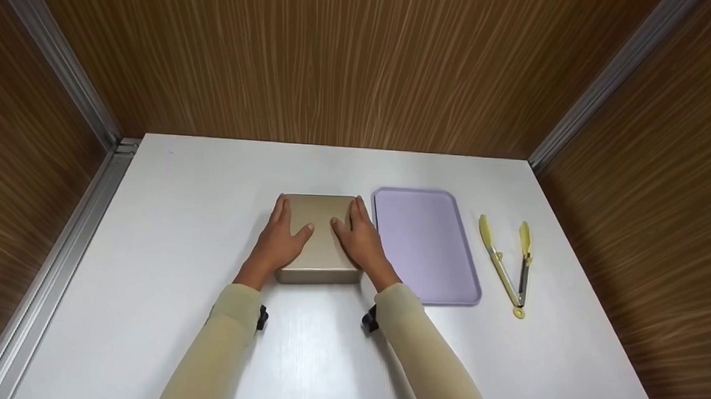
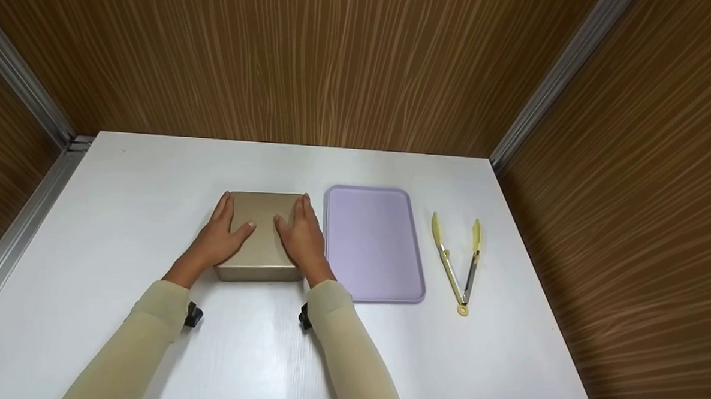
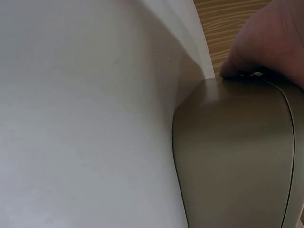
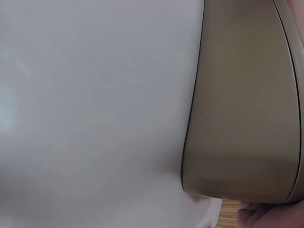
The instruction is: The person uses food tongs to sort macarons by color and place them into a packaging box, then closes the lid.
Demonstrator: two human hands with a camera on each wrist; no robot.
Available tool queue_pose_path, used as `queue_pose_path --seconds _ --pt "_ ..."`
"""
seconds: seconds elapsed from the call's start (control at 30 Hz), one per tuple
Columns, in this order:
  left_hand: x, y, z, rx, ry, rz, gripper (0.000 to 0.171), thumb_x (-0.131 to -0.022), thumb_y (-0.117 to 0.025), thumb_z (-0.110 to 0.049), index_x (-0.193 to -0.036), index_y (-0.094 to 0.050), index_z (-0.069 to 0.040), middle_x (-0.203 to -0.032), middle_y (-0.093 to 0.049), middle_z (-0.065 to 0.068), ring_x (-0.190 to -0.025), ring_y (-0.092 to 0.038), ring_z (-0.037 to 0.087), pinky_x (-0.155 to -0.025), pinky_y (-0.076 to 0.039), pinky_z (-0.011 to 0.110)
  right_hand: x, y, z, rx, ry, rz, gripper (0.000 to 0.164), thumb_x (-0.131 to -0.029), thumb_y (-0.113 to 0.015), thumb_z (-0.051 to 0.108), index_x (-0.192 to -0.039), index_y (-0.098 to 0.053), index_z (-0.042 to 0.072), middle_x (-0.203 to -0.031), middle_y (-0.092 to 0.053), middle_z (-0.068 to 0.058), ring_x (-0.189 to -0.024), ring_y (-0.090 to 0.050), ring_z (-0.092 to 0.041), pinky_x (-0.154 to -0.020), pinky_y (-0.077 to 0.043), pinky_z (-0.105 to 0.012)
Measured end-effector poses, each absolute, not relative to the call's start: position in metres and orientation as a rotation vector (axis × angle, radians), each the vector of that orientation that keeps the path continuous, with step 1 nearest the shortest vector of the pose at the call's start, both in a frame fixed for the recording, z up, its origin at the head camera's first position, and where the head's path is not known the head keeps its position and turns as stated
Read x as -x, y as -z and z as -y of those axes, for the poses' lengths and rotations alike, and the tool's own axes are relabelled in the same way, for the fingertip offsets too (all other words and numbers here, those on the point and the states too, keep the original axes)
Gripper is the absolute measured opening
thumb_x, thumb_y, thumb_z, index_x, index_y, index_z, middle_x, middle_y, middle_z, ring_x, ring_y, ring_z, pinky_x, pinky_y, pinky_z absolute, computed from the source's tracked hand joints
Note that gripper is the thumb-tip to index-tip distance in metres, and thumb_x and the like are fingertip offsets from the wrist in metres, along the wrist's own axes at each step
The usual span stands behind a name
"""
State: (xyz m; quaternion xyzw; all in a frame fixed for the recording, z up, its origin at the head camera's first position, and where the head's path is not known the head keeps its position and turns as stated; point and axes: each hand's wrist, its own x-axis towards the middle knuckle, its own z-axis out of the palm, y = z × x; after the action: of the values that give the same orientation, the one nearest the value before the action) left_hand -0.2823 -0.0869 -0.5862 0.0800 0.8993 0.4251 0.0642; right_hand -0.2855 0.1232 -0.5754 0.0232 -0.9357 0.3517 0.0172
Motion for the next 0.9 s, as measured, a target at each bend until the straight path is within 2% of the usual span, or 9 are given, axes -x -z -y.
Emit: queue_pose_path --seconds 0.43,0.73,0.9 --pt "0.283 0.588 0.090 -0.260 -1.247 -2.756 0.093 -0.101 -0.045 -0.060 -0.163 0.007 -0.014 -0.171 0.012 0.001 -0.157 -0.004 0.028 -0.125 -0.020 0.050 0.287 0.580 -0.120 -0.083 -1.072 2.870 0.079 -0.102 -0.052 0.049 -0.160 -0.024 0.004 -0.168 -0.020 -0.012 -0.154 -0.023 -0.026 -0.124 -0.025 -0.042" --pt "0.283 0.599 0.092 -0.275 -1.238 -2.764 0.087 -0.104 -0.041 -0.055 -0.162 0.006 -0.010 -0.171 0.011 0.006 -0.157 -0.001 0.030 -0.125 -0.018 0.051 0.284 0.588 -0.115 -0.089 -0.923 2.830 0.070 -0.102 -0.052 0.046 -0.153 -0.040 -0.002 -0.163 -0.033 -0.016 -0.148 -0.036 -0.031 -0.119 -0.036 -0.045" --pt "0.282 0.602 0.092 -0.237 -1.218 -2.788 0.086 -0.104 -0.041 -0.054 -0.163 0.004 -0.009 -0.171 0.010 0.005 -0.157 -0.005 0.031 -0.125 -0.021 0.051 0.281 0.592 -0.111 -0.063 -0.851 2.788 0.063 -0.102 -0.053 0.042 -0.148 -0.048 0.000 -0.158 -0.042 -0.014 -0.142 -0.045 -0.033 -0.115 -0.041 -0.046"
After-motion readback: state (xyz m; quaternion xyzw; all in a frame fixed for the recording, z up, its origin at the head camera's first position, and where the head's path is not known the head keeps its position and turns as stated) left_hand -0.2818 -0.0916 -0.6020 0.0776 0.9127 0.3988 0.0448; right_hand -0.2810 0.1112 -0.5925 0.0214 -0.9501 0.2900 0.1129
